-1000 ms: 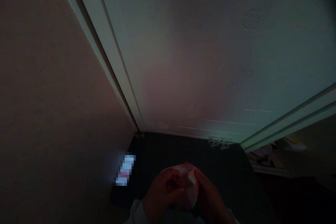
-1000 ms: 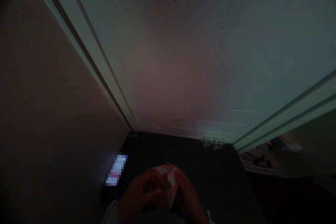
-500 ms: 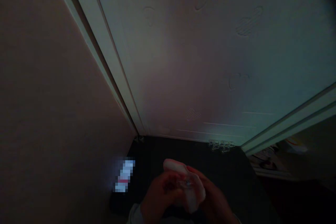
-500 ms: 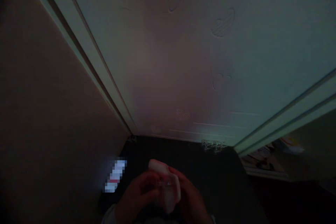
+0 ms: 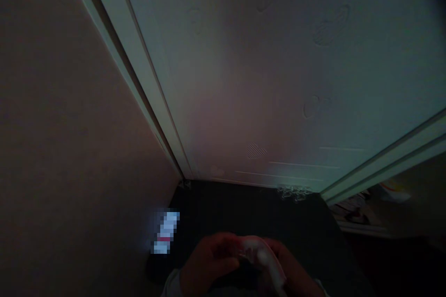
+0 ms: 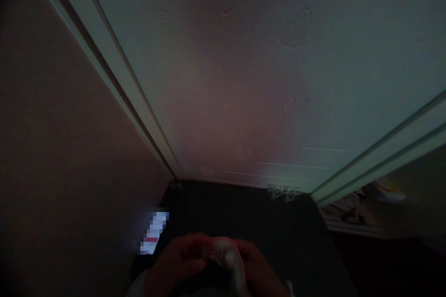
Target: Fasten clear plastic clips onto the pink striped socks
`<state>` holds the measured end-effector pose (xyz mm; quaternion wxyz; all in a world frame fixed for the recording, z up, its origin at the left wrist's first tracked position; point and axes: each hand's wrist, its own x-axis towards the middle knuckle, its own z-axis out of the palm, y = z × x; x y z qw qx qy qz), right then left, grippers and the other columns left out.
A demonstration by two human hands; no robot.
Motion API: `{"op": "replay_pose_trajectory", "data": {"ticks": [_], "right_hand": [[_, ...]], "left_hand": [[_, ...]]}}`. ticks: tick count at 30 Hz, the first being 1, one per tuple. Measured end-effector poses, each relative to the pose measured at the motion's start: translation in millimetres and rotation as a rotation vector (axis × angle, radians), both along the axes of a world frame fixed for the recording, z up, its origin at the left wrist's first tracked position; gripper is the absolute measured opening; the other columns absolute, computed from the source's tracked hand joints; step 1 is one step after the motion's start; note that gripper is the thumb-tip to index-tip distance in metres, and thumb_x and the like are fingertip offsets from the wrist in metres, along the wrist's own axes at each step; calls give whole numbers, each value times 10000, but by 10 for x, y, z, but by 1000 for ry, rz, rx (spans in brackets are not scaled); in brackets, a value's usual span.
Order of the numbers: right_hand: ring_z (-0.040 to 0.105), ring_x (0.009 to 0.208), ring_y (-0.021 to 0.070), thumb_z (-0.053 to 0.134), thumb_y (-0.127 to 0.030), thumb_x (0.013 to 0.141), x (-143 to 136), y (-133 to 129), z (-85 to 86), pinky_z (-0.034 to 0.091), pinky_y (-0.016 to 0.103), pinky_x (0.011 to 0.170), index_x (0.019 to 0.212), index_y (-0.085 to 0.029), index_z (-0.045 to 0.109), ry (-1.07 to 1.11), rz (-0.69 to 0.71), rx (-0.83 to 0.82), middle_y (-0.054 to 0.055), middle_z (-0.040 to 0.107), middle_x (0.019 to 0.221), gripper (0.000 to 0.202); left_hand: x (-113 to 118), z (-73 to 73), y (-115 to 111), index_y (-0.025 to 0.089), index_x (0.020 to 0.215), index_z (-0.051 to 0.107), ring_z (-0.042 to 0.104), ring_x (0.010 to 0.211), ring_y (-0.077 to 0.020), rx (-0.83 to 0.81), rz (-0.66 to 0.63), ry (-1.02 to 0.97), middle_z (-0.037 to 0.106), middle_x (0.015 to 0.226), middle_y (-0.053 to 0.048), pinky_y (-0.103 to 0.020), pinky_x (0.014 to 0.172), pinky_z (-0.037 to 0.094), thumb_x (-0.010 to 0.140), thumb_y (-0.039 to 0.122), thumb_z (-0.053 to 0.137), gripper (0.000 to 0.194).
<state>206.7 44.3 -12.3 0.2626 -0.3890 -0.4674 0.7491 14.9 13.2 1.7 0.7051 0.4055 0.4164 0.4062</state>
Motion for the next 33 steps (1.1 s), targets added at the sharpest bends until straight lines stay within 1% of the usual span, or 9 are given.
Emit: {"op": "replay_pose_trajectory", "data": {"ticks": [2, 4, 9, 11, 14, 19, 25, 30, 33], "right_hand": [[616, 701, 225, 660, -461, 662, 5, -11, 47, 469, 335, 679, 817, -166, 742, -6, 34, 9, 52, 701, 704, 344], [615, 708, 228, 672, -470, 646, 6, -26, 66, 468, 338, 693, 798, -178, 749, -9, 17, 22, 48, 699, 696, 338], [614, 670, 208, 712, -422, 630, -2, -68, 44, 476, 354, 716, 842, -230, 745, 44, -109, 7, 34, 707, 736, 287], [619, 680, 208, 711, -389, 646, -4, -75, 52, 477, 360, 733, 858, -240, 741, 53, -119, 14, 34, 712, 764, 261], [632, 783, 239, 673, -372, 693, 1, -71, 93, 473, 371, 767, 906, -235, 728, 35, -114, 70, 51, 720, 834, 259], [629, 862, 248, 616, -319, 751, 13, -76, 143, 473, 361, 775, 941, -242, 714, -31, -94, 219, 62, 716, 938, 227], [630, 830, 238, 593, -284, 759, 22, -86, 174, 481, 344, 749, 929, -239, 712, -77, -61, 296, 60, 710, 912, 212], [624, 790, 246, 586, -347, 756, 69, -89, 184, 483, 346, 709, 913, -231, 719, -144, -42, 341, 71, 709, 872, 236], [623, 821, 257, 586, -379, 753, 88, -91, 178, 480, 357, 728, 921, -239, 718, -169, -43, 337, 75, 711, 896, 256]], "left_hand": [[-11, 4, -1, 163, 932, 670, 613, 803, -191, -28, -14, -7, 688, 871, -50, -303, 748, 435, 619, 321, 771, 365], [-17, 14, 5, 162, 918, 672, 613, 791, -179, -47, -20, 3, 690, 846, -38, -292, 738, 434, 634, 302, 763, 329], [-5, 89, 26, 154, 891, 661, 599, 687, -142, -100, -10, 8, 674, 770, -14, -256, 641, 419, 616, 299, 776, 332], [1, 126, 30, 158, 898, 656, 606, 710, -153, -103, 13, 4, 679, 793, -23, -262, 648, 424, 611, 312, 778, 347], [2, 156, 33, 172, 927, 653, 610, 792, -177, -72, 25, 24, 682, 877, -44, -260, 659, 432, 647, 325, 753, 334], [-6, 137, 33, 176, 936, 645, 578, 725, -156, -21, 46, 104, 661, 861, -35, -236, 586, 416, 681, 418, 702, 356], [-21, 78, 12, 153, 914, 630, 522, 618, -118, -13, 16, 177, 627, 744, -10, -238, 575, 396, 698, 475, 660, 390], [-34, 61, 5, 155, 943, 633, 495, 618, -117, -30, -27, 195, 604, 741, -7, -242, 582, 379, 680, 459, 679, 404], [-26, 67, 4, 161, 950, 631, 486, 616, -114, -30, -49, 163, 586, 737, 0, -240, 582, 373, 686, 464, 673, 404]]}}
